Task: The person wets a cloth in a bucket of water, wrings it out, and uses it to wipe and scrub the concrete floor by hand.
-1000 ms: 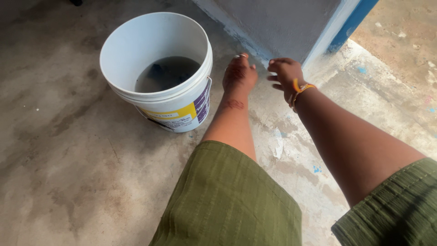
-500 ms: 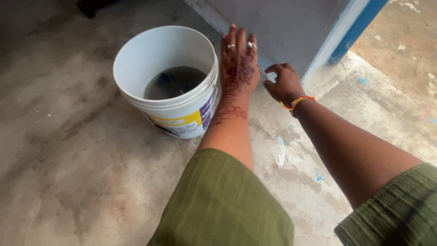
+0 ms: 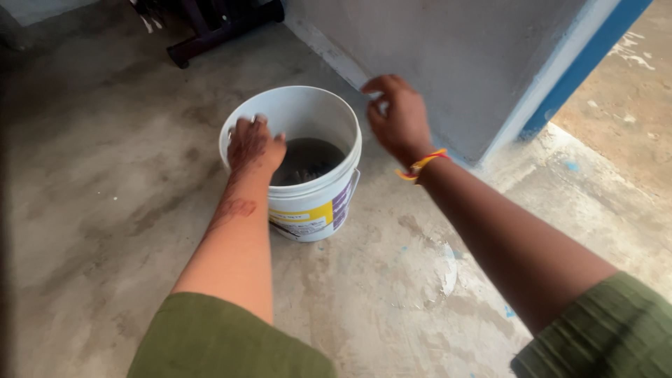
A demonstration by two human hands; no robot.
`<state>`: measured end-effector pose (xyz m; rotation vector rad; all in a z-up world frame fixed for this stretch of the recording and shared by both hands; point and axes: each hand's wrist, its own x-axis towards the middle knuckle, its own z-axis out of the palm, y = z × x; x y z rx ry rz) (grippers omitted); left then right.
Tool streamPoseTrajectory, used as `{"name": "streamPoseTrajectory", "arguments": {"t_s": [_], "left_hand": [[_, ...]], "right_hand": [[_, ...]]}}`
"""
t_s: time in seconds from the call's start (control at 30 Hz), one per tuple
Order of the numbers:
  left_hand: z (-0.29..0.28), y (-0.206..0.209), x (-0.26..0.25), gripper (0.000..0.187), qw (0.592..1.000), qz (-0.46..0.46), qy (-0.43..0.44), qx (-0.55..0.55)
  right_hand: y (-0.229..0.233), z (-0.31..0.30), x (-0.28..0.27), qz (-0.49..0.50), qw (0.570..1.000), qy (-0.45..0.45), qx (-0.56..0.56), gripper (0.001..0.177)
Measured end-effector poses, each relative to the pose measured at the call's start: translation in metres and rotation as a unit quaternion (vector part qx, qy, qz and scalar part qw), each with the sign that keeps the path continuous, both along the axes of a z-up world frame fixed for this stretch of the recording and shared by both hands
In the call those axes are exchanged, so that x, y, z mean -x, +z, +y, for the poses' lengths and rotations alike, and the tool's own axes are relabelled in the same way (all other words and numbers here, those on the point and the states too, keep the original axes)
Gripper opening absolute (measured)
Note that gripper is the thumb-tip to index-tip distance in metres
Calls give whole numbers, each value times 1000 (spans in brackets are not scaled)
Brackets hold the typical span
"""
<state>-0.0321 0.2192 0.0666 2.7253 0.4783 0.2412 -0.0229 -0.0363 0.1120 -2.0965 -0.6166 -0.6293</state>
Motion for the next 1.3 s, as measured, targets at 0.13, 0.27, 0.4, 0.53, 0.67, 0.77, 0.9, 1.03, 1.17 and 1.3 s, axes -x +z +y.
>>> {"name": "streamPoseTrajectory", "arguments": {"t_s": [0.13,0.27,0.4,0.53,0.67,0.77,0.9,1.03,1.17,1.3], "left_hand": [[21,-20,16,79,998,35,-39,-18],[10,-12,12,82,995,100,-25,3],[-4,0,12,74,985,167,-35,29],[-9,3,8,70,976,211,-51,30],[-11,-5,-4,63,968,239,-64,47],[-9,-18,-16,55,970,221,-61,78],[-2,-36,-25,43,983,145,-47,99],[11,-45,-26,35,980,-37,-8,198],[17,-50,-30,30,972,-106,18,207],[10,-52,-28,30,976,-119,19,179]], "right_hand": [[-4,46,5,-151,982,27,106,25],[-13,77,13,-8,977,91,194,22],[-20,87,8,112,954,79,268,23],[-30,84,2,222,889,53,397,22],[-41,91,-8,203,880,44,428,21],[-43,98,-14,220,866,45,447,22],[-36,103,-12,238,845,57,475,26],[-26,107,-9,288,814,44,502,34],[-33,111,-13,302,801,37,515,33],[-47,115,-20,287,789,49,540,35]]}}
